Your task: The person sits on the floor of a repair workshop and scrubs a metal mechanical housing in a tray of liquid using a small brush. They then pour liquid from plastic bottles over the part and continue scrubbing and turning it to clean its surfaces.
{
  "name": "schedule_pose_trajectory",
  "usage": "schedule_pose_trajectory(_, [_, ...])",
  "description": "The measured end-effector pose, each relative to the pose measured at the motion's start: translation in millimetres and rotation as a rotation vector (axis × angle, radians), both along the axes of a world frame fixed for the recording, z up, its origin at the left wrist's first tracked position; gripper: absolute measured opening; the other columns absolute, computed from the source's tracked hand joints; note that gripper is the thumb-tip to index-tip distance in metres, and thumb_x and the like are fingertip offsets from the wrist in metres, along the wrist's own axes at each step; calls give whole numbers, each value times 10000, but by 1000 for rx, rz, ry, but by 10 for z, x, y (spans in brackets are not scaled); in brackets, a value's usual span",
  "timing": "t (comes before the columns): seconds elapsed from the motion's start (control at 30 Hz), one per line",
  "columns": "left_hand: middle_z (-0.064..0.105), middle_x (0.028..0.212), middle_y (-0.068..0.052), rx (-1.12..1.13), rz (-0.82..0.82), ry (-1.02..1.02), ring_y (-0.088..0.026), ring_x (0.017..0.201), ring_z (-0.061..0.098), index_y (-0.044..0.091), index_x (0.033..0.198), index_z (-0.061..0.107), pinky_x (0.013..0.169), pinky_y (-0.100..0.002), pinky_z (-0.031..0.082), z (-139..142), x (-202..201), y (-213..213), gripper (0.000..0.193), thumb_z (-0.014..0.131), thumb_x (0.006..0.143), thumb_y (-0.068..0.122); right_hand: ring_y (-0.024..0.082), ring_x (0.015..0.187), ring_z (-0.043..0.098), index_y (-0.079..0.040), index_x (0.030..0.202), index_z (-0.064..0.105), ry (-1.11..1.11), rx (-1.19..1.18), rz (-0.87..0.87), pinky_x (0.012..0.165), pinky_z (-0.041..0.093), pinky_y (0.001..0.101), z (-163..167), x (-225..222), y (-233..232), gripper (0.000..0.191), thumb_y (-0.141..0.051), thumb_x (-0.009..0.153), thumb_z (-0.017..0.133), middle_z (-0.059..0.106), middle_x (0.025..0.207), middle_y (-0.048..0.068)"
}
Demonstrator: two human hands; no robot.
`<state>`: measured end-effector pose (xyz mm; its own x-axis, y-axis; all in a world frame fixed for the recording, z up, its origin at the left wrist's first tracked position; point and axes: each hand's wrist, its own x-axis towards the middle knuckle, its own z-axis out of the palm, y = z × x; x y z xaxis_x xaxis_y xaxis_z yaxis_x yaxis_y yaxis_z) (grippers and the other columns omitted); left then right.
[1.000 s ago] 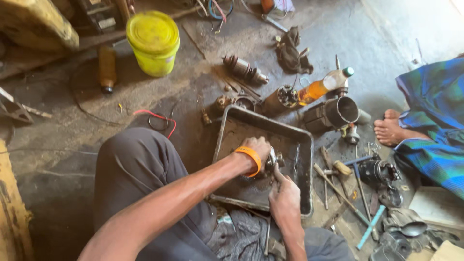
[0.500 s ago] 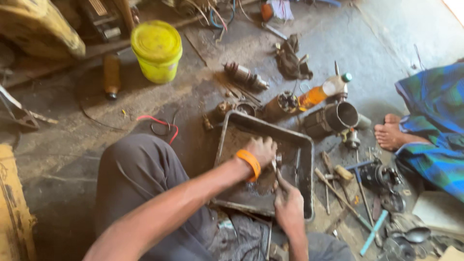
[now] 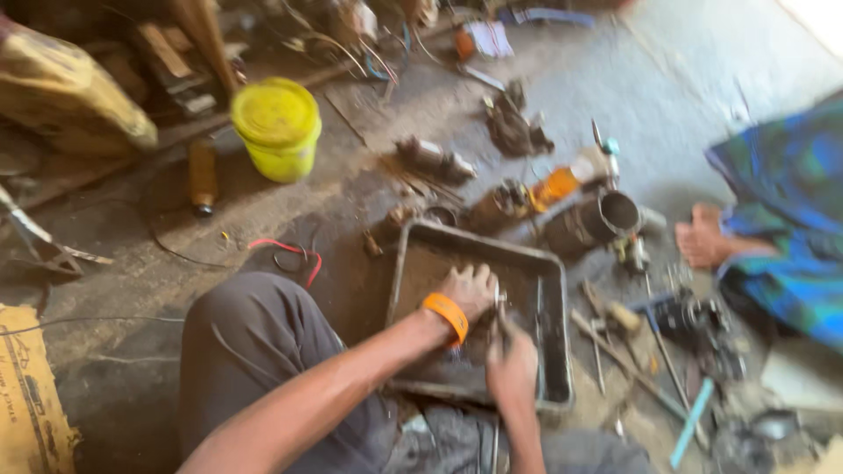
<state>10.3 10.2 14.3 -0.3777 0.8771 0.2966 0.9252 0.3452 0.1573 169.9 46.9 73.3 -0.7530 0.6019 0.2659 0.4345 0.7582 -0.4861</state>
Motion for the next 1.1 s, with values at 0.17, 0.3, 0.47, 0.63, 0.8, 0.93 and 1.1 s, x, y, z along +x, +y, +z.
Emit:
schedule_pose_trajectory(0.17, [635,1005,-128,80,69,-2,-311,943,685,34,1028,636,739,-509,580,-46,40,-24,240,651,833,174,409,953,713,-51,1292,685,-171,-303,-109,863,542,459,-84,84,10,382,-124,924,607,723,1017,272])
schedule_pose_trajectory(0.3, [625,988,-118,70,14,24,-303,930,680,44,1024,636,739,-488,578,-65,80,-57,185,636,867,142,453,982,676,30,1155,713,-6,-55,-34,870,532,480,-145,141,71,287,-124,925,636,716,1032,283])
schedule_pose_trajectory(0.47, [616,969,-127,154,5,109,-299,879,667,47,967,644,679,-486,578,-48,89,-84,158,638,860,164,418,1055,687,-39,1279,676,-114,-300,-97,926,535,467,-231,137,157,379,-117,914,611,707,1095,278])
schedule_pose_trajectory(0.63, [604,917,-104,173,-35,155,-279,873,662,48,961,656,687,-472,581,-7,194,-142,176,641,824,157,450,1068,655,26,1178,687,-14,-159,-33,937,514,493,-250,168,169,324,-95,881,638,694,1127,281])
schedule_pose_trajectory(0.8, [601,918,-103,154,-28,197,-264,852,653,60,942,650,632,-458,572,-11,179,-133,126,644,857,153,452,1036,674,21,1140,709,32,-149,12,925,534,493,-216,130,198,283,-72,883,638,700,1067,303])
schedule_pose_trajectory(0.93, [604,931,-92,97,-29,139,-256,876,652,63,957,649,690,-424,575,-24,172,-124,137,647,860,159,454,973,674,22,1183,691,-157,-94,-14,859,541,505,-202,117,179,322,-54,876,634,706,1015,293])
schedule_pose_trajectory(1.1, [628,1021,-102,43,51,78,-284,924,678,57,1044,657,681,-446,586,128,-41,-21,249,712,812,126,445,846,673,-4,1208,706,-101,-65,-18,793,540,497,-128,247,88,397,-35,816,659,700,875,285])
